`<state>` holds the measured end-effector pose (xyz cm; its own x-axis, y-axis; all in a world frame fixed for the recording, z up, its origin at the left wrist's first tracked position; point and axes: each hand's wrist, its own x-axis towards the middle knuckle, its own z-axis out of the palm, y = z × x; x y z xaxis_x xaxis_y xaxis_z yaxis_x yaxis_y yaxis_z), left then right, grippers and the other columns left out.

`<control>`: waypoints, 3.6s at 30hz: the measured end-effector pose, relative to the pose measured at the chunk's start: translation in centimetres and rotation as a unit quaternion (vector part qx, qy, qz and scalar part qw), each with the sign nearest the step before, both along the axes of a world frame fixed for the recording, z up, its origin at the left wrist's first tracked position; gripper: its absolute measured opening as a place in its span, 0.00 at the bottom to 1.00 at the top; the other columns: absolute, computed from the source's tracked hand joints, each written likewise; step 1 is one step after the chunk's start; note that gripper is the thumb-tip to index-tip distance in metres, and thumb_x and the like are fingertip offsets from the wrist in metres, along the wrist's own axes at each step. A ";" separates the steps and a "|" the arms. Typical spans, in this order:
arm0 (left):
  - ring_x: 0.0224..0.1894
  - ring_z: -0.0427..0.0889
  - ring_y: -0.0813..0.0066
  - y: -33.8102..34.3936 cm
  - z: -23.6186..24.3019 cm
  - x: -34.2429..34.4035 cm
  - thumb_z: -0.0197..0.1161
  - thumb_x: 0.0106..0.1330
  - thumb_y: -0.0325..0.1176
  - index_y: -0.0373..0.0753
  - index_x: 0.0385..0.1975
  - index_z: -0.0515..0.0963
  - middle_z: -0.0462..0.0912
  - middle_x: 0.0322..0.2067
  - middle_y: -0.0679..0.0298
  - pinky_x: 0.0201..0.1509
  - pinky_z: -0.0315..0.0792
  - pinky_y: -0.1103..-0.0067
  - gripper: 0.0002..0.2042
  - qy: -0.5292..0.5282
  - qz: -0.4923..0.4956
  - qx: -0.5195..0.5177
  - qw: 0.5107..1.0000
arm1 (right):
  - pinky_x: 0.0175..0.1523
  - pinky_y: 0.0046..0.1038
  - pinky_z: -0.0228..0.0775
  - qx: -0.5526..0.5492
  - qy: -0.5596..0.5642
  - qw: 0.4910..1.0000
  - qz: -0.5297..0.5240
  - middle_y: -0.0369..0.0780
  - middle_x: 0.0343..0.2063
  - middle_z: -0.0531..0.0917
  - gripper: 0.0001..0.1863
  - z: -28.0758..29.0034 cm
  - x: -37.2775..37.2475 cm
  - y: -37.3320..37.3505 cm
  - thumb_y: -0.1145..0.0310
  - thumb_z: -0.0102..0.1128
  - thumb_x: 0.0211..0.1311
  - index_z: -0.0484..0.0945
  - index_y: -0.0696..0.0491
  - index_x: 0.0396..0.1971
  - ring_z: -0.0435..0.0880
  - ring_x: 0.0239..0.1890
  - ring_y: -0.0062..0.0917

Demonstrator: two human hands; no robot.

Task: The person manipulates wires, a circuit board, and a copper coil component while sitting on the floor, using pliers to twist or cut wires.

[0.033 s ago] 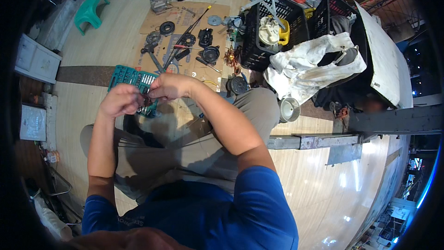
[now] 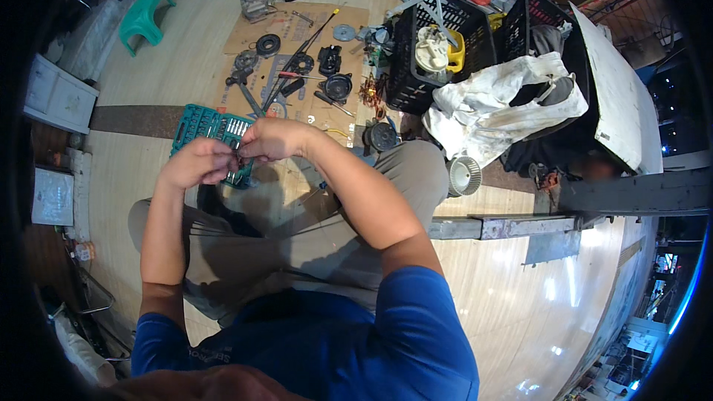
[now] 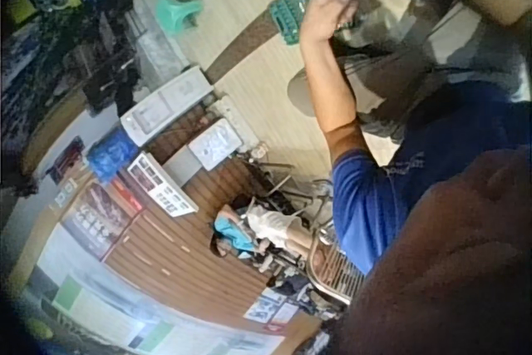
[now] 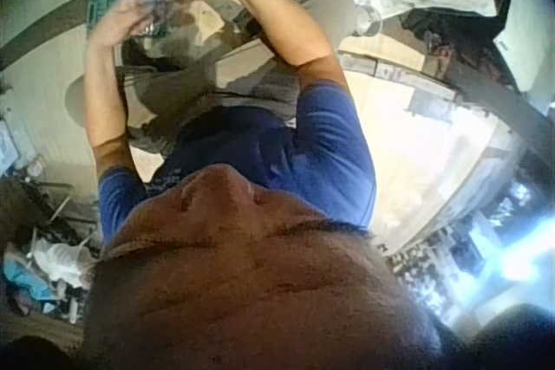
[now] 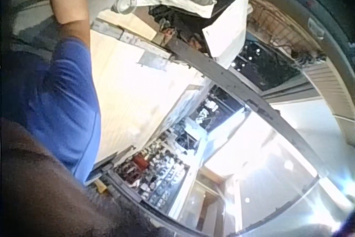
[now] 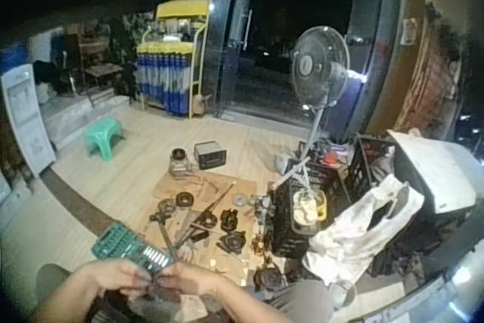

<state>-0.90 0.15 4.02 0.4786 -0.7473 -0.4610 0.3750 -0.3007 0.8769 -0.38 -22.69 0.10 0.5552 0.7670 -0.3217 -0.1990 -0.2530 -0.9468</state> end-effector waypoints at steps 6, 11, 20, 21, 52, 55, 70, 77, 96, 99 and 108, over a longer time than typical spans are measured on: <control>0.16 0.65 0.83 -2.3 -1.6 -0.9 0.50 0.69 0.29 0.31 0.28 0.75 0.70 0.14 0.69 0.20 0.59 0.83 0.10 -0.189 0.040 0.138 0.971 | 0.30 0.24 0.66 -0.088 -0.060 0.984 -0.142 0.34 0.18 0.76 0.12 -0.4 -0.5 0.6 0.66 0.54 0.63 0.78 0.58 0.25 0.73 0.23 0.19; 0.19 0.69 0.83 -2.3 -4.0 -0.6 0.49 0.69 0.29 0.32 0.26 0.75 0.72 0.16 0.68 0.22 0.62 0.83 0.11 -0.333 0.043 0.181 0.925 | 0.29 0.23 0.66 -0.075 -0.114 0.972 -0.192 0.33 0.19 0.76 0.12 -1.1 -0.4 0.7 0.67 0.53 0.64 0.78 0.58 0.25 0.74 0.23 0.18; 0.28 0.77 0.72 -3.1 -4.7 0.4 0.48 0.69 0.30 0.31 0.45 0.72 0.77 0.27 0.63 0.33 0.72 0.76 0.11 0.027 0.441 -0.272 0.855 | 0.24 0.18 0.63 0.082 0.038 0.981 -0.174 0.30 0.15 0.73 0.10 -1.0 -2.5 2.8 0.68 0.50 0.68 0.77 0.54 0.27 0.72 0.19 0.13; 0.29 0.76 0.70 -2.9 -4.4 0.4 0.48 0.69 0.32 0.29 0.48 0.71 0.75 0.27 0.63 0.37 0.73 0.75 0.14 0.052 0.442 -0.292 0.847 | 0.25 0.18 0.63 0.065 0.026 0.986 -0.154 0.31 0.15 0.74 0.10 -1.2 -2.5 3.0 0.68 0.50 0.68 0.78 0.54 0.28 0.72 0.19 0.13; 0.33 0.82 0.50 -4.0 -5.8 -1.1 0.55 0.53 0.26 0.33 0.21 0.77 0.80 0.25 0.47 0.44 0.72 0.59 0.05 -0.442 0.158 0.261 0.843 | 0.17 0.17 0.50 -0.085 0.031 0.957 -0.276 0.30 0.12 0.71 0.09 0.1 -1.3 1.6 0.64 0.53 0.66 0.75 0.51 0.26 0.63 0.12 0.13; 0.34 0.82 0.50 -4.3 -6.7 -0.6 0.54 0.57 0.30 0.33 0.28 0.77 0.81 0.28 0.48 0.58 0.54 0.51 0.07 -0.426 0.242 0.210 0.846 | 0.17 0.17 0.51 -0.029 0.025 0.965 -0.260 0.31 0.13 0.71 0.10 -0.5 -1.8 2.5 0.64 0.52 0.67 0.75 0.53 0.29 0.64 0.12 0.14; 0.20 0.69 0.80 -2.6 -5.8 0.2 0.50 0.71 0.34 0.35 0.31 0.73 0.71 0.20 0.69 0.23 0.65 0.81 0.10 0.043 0.407 -0.374 0.833 | 0.17 0.18 0.51 0.075 0.074 0.982 -0.154 0.33 0.13 0.71 0.13 -2.7 -1.5 4.3 0.60 0.60 0.63 0.75 0.56 0.29 0.63 0.12 0.16; 0.18 0.68 0.77 -2.2 -5.3 0.4 0.52 0.65 0.33 0.34 0.29 0.74 0.72 0.18 0.67 0.22 0.62 0.77 0.09 -0.126 0.074 -0.170 0.975 | 0.18 0.16 0.48 -0.135 -0.037 0.988 -0.064 0.31 0.15 0.74 0.15 -0.6 -0.2 1.1 0.58 0.60 0.63 0.78 0.55 0.26 0.63 0.12 0.11; 0.33 0.84 0.55 -3.3 -4.3 -2.6 0.60 0.45 0.25 0.33 0.21 0.80 0.83 0.27 0.50 0.36 0.78 0.65 0.05 -0.515 0.062 0.257 0.815 | 0.15 0.15 0.49 -0.139 -0.049 0.957 -0.249 0.30 0.12 0.73 0.14 -0.9 -0.6 1.4 0.61 0.56 0.65 0.74 0.51 0.20 0.63 0.10 0.11; 0.30 0.83 0.54 -3.4 -4.7 -2.2 0.59 0.45 0.25 0.32 0.24 0.79 0.83 0.27 0.49 0.36 0.77 0.65 0.07 -0.490 0.058 0.275 0.825 | 0.15 0.15 0.49 -0.107 -0.024 0.959 -0.262 0.31 0.12 0.73 0.13 -0.2 -1.0 1.8 0.62 0.55 0.66 0.74 0.51 0.22 0.63 0.10 0.12; 0.34 0.81 0.59 -4.7 -7.7 -0.7 0.49 0.65 0.29 0.30 0.42 0.75 0.81 0.31 0.51 0.42 0.73 0.71 0.12 -0.266 0.447 -0.031 0.853 | 0.17 0.17 0.54 0.093 0.073 0.960 -0.255 0.34 0.16 0.74 0.11 -1.6 -2.4 4.4 0.62 0.53 0.67 0.75 0.54 0.29 0.65 0.13 0.16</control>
<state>-1.56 -4.52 -3.64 0.9996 0.0111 0.0275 -0.0269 -0.0493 0.9984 -2.77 -18.29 -1.47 0.8334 0.4589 -0.3081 -0.3861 0.0845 -0.9186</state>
